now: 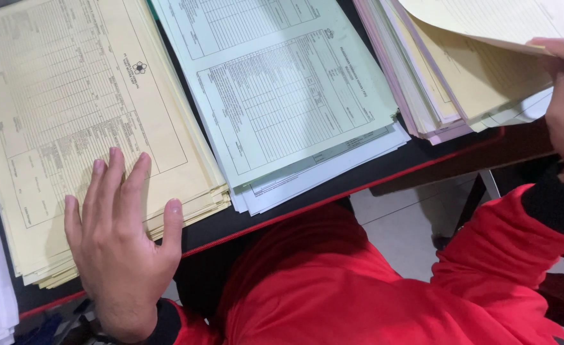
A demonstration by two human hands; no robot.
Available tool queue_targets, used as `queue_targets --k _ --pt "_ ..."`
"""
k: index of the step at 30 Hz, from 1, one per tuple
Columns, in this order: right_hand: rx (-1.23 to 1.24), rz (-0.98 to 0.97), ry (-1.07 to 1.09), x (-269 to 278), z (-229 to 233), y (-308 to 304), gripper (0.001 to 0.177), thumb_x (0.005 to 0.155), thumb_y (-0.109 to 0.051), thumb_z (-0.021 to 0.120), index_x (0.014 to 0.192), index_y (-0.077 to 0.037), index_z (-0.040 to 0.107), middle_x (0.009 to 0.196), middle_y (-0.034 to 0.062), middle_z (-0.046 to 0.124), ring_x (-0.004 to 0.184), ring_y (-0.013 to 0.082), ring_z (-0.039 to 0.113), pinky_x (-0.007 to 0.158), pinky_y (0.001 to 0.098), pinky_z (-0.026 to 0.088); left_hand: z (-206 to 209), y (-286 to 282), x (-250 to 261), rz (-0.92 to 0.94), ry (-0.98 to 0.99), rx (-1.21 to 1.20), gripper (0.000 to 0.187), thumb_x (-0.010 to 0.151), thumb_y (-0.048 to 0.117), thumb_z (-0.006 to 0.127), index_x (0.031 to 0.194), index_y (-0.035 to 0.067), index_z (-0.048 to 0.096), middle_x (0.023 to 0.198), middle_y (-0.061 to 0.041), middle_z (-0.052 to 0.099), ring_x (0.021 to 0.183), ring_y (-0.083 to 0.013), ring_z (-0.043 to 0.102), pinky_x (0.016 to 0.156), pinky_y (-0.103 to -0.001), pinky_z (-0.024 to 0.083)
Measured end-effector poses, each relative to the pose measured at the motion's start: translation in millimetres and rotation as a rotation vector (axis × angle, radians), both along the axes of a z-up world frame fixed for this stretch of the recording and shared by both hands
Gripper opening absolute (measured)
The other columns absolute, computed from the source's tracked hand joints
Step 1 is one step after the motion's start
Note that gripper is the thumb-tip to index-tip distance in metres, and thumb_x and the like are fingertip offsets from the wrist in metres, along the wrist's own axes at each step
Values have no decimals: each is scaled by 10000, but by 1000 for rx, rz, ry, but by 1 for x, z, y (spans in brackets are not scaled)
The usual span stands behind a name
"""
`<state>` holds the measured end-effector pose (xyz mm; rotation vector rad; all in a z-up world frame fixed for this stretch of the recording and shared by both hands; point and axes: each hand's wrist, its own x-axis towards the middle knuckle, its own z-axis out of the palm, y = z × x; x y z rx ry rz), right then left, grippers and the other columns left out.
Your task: Sorting and inspecting stacks of colored paper forms on a desk
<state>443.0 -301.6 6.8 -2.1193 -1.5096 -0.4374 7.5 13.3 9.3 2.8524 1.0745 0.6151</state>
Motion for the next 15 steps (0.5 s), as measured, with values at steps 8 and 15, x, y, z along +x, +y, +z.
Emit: queue_targets --k 8,15 --pt "36 -108 155 -10 -6 -4 157 1371 248 626 1406 172 760 1409 282 729 1274 337 677 1074 377 538 -1 1 0 3 4 11 576 1008 354 575 1505 64 608 1597 -213 547 1474 -397 497 1162 -660 340" --pt "14 26 85 -23 12 8 292 1311 313 508 1593 261 567 1486 392 633 1471 520 580 1316 545 463 0 0 0 -1 -3 5 578 1004 347 581 1507 65 604 1598 -216 543 1472 -403 498 1161 -663 341"
